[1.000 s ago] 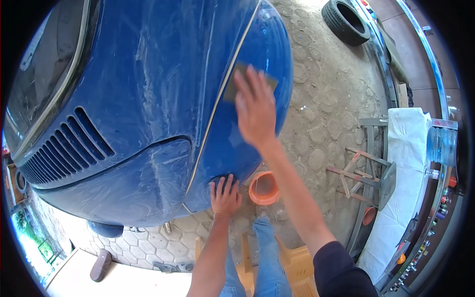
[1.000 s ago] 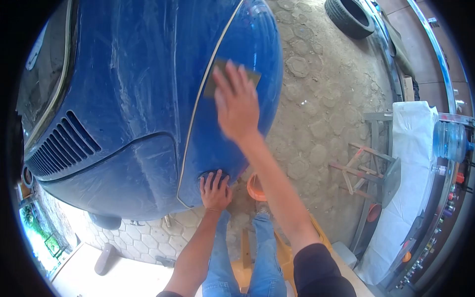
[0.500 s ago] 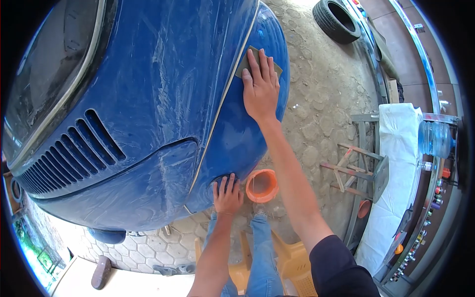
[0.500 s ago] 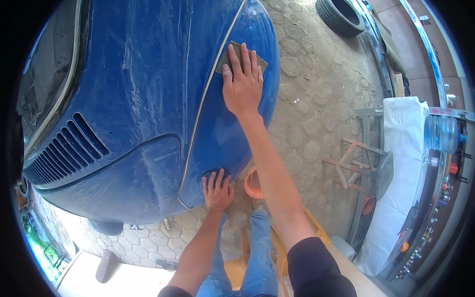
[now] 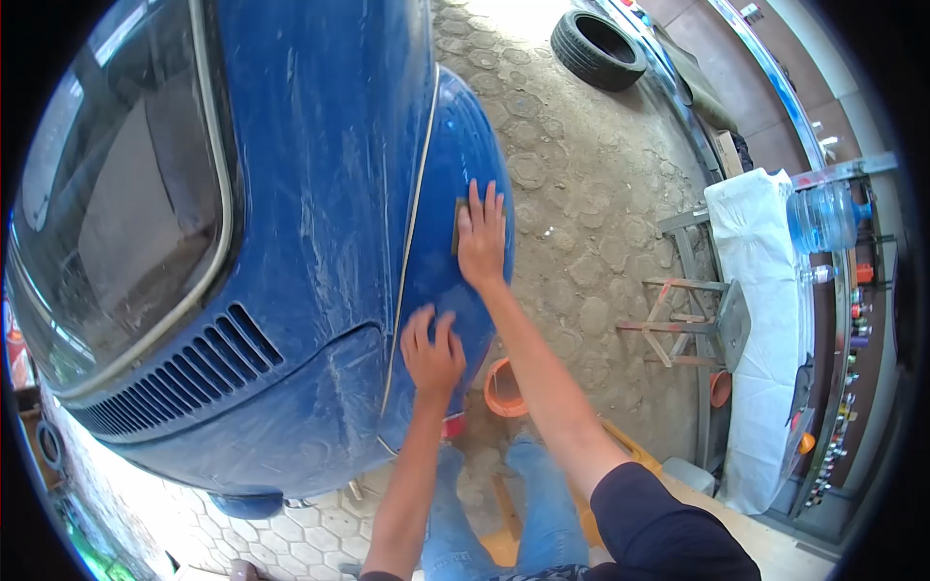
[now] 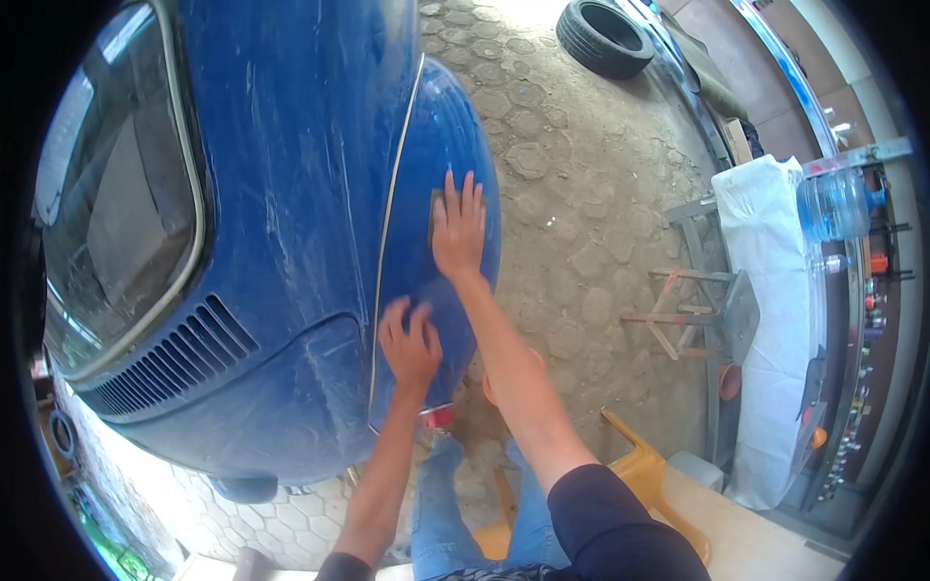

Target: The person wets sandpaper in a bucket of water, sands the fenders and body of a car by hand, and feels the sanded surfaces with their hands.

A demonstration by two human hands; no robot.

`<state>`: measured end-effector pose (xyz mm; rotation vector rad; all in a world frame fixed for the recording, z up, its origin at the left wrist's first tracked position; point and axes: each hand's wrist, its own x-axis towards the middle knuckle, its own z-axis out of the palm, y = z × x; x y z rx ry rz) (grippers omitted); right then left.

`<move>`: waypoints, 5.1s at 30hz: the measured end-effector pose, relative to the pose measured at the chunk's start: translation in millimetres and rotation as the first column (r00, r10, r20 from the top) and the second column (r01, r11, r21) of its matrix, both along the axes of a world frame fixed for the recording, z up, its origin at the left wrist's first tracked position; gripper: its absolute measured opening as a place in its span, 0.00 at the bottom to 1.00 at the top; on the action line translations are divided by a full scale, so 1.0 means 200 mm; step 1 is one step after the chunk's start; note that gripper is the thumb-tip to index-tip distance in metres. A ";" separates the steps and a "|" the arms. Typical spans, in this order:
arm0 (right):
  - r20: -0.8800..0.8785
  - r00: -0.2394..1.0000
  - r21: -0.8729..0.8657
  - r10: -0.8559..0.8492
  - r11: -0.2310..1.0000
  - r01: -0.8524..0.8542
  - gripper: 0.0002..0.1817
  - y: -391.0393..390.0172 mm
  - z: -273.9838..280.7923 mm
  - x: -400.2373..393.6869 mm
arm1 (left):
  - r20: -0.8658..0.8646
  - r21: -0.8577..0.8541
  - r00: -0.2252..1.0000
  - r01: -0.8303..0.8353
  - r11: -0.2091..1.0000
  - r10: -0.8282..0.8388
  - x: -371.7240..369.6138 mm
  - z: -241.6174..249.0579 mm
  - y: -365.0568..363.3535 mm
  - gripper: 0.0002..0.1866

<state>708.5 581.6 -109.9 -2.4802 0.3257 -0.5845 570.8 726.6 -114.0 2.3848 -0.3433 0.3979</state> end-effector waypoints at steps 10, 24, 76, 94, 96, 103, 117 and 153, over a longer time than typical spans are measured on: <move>-0.053 0.999 0.409 0.009 0.912 0.014 0.30 -0.38 -0.15 0.24 | 0.129 0.431 0.974 0.113 0.896 -0.184 0.88 0.24 -0.30 0.27; -0.101 0.972 0.492 0.211 0.860 -0.135 0.31 -0.59 -0.12 0.70 | -0.012 0.542 0.995 0.092 0.835 -0.102 0.87 0.29 -0.32 0.28; -0.076 0.937 0.001 0.341 0.940 -0.342 0.31 -0.33 0.22 0.63 | -0.025 0.496 0.994 0.107 0.862 -0.108 0.88 0.26 -0.30 0.27; -0.015 0.951 -0.141 0.309 0.941 -0.308 0.28 -0.44 0.02 1.22 | 0.004 0.469 0.992 0.107 0.877 -0.123 0.87 0.25 -0.28 0.26; 0.002 0.946 -0.015 0.323 0.946 -0.323 0.29 -0.36 0.16 1.07 | 0.016 0.442 0.993 0.097 0.892 -0.115 0.88 0.25 -0.29 0.26; -0.024 0.912 -0.150 0.408 0.901 -0.407 0.34 -0.44 -0.02 1.08 | -0.007 0.450 0.995 0.095 0.888 -0.103 0.87 0.24 -0.29 0.23; -0.168 0.945 -0.171 0.280 0.936 -0.308 0.34 -0.47 -0.15 1.33 | -0.020 0.420 0.993 0.113 0.901 -0.115 0.86 0.24 -0.28 0.24; -0.178 0.957 -0.213 0.229 0.940 -0.265 0.30 -0.44 -0.11 1.32 | -0.010 0.443 0.995 0.096 0.891 -0.102 0.86 0.23 -0.28 0.25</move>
